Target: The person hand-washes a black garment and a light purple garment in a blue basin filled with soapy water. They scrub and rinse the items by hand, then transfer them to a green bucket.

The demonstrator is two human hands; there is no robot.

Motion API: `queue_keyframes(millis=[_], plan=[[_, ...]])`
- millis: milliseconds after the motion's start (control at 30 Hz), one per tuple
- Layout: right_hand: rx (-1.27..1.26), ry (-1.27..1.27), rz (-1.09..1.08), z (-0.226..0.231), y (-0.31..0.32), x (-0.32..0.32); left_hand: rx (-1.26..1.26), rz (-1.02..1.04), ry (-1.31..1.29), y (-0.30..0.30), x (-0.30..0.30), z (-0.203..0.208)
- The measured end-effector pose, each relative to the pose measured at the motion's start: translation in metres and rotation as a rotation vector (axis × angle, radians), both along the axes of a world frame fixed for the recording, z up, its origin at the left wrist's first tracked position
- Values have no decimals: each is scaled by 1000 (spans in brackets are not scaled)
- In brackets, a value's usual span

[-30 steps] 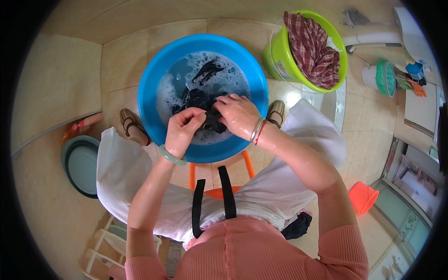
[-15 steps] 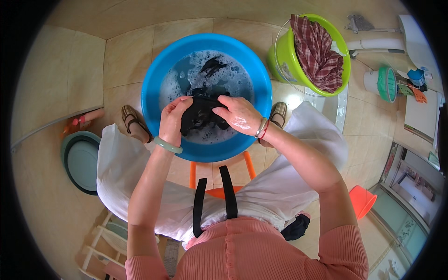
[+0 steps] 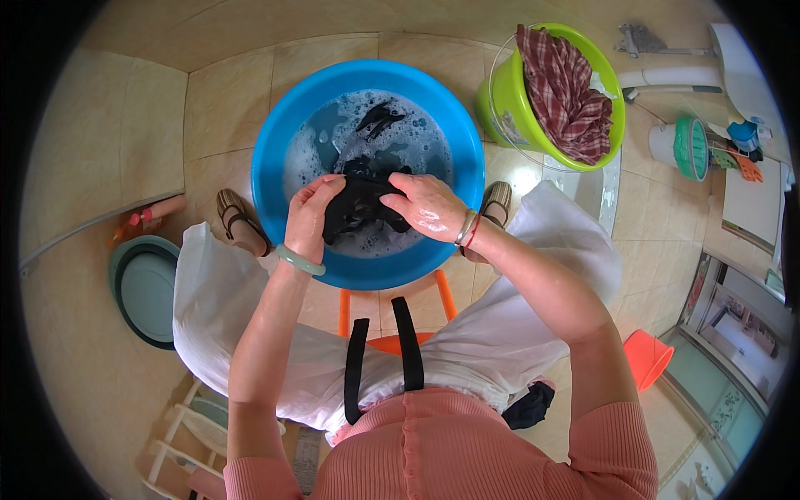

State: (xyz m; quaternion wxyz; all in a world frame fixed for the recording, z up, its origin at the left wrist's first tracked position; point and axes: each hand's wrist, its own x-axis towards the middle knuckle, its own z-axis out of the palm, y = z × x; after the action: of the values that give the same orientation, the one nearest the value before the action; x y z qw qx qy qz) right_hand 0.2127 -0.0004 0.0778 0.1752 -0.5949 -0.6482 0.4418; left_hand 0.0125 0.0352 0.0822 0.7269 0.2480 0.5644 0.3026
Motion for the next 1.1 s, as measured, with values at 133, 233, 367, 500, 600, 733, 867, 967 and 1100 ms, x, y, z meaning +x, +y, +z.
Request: queue_keyframes(millis=[133, 233, 367, 500, 600, 733, 867, 967, 1100], plan=[[12, 4, -1, -1, 0, 0, -6, -11, -11, 1, -1, -1], [16, 17, -4, -2, 0, -1, -4, -15, -9, 1, -3, -2], [2, 20, -10, -1, 0, 0, -11, -19, -5, 1, -1, -2], [1, 34, -22, -1, 0, 2, -4, -22, 8, 2, -1, -6], [20, 23, -11, 0, 1, 1, -7, -15, 19, 2, -3, -7], [23, 32, -16, -2, 1, 2, 0, -38, 19, 2, -4, -9], [7, 75, -64, -2, 1, 3, 63, -205, 31, 6, -5, -9], [43, 190, -190, -5, 1, 3, 364, -528, 234, 4, -6, -10], [20, 412, -414, -21, 3, 2, 656, -723, 446, 13, -23, -40]])
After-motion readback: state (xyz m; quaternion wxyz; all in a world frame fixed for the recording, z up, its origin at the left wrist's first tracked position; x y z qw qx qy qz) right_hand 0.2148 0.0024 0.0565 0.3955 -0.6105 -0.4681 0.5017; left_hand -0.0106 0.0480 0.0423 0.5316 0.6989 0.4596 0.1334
